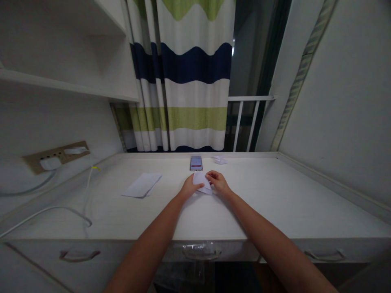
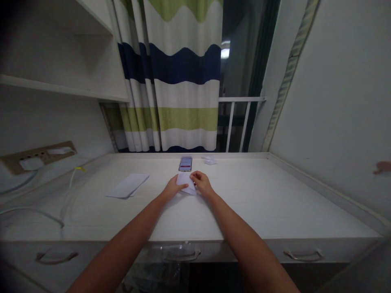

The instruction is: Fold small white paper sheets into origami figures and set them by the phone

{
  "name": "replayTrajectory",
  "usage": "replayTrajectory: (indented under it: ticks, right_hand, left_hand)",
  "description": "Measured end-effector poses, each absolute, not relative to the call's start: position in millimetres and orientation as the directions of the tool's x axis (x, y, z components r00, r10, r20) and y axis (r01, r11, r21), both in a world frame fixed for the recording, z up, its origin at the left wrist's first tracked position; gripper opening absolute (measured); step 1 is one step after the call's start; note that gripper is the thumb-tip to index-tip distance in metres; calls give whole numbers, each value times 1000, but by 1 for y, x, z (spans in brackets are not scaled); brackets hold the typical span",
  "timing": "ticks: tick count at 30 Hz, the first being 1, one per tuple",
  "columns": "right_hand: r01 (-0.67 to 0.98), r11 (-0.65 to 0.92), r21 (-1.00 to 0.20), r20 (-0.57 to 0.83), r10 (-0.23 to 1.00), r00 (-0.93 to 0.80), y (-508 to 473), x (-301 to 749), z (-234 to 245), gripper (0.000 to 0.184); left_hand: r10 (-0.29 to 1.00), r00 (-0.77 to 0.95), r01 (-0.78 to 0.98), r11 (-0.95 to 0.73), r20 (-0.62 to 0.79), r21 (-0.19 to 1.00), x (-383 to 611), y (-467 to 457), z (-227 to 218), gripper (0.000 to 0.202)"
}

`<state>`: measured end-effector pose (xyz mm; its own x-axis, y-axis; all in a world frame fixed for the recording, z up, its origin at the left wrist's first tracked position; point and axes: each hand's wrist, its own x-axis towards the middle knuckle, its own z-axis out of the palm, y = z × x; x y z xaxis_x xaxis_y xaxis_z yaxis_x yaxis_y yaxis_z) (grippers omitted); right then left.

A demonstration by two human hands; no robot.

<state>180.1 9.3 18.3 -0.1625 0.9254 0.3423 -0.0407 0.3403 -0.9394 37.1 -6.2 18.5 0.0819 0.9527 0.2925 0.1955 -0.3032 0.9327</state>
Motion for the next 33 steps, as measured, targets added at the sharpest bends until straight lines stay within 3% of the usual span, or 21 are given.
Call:
replayTrajectory:
  ticks: [4, 11, 23, 33]
  right_hand:
    - [-40, 370, -928, 371, 913, -167, 8, 181, 19, 24]
    - [-8, 294, -956, 292, 945, -151, 10, 180, 18, 26]
    - [32, 338, -941, 329, 930, -163, 14, 182, 14, 24]
    - [178, 397, -900, 368, 913, -175, 12, 182, 15, 21]
  left_hand:
    - [955, 84, 192, -297, 286, 936, 38, -7, 19, 44]
    - [954, 15, 189, -295, 298, 936, 36, -6, 21, 43]
    - [958, 26, 137, -286, 286, 948, 36, -6, 21, 43]
    - [963, 10, 126, -267, 268, 955, 35, -5, 21, 42]
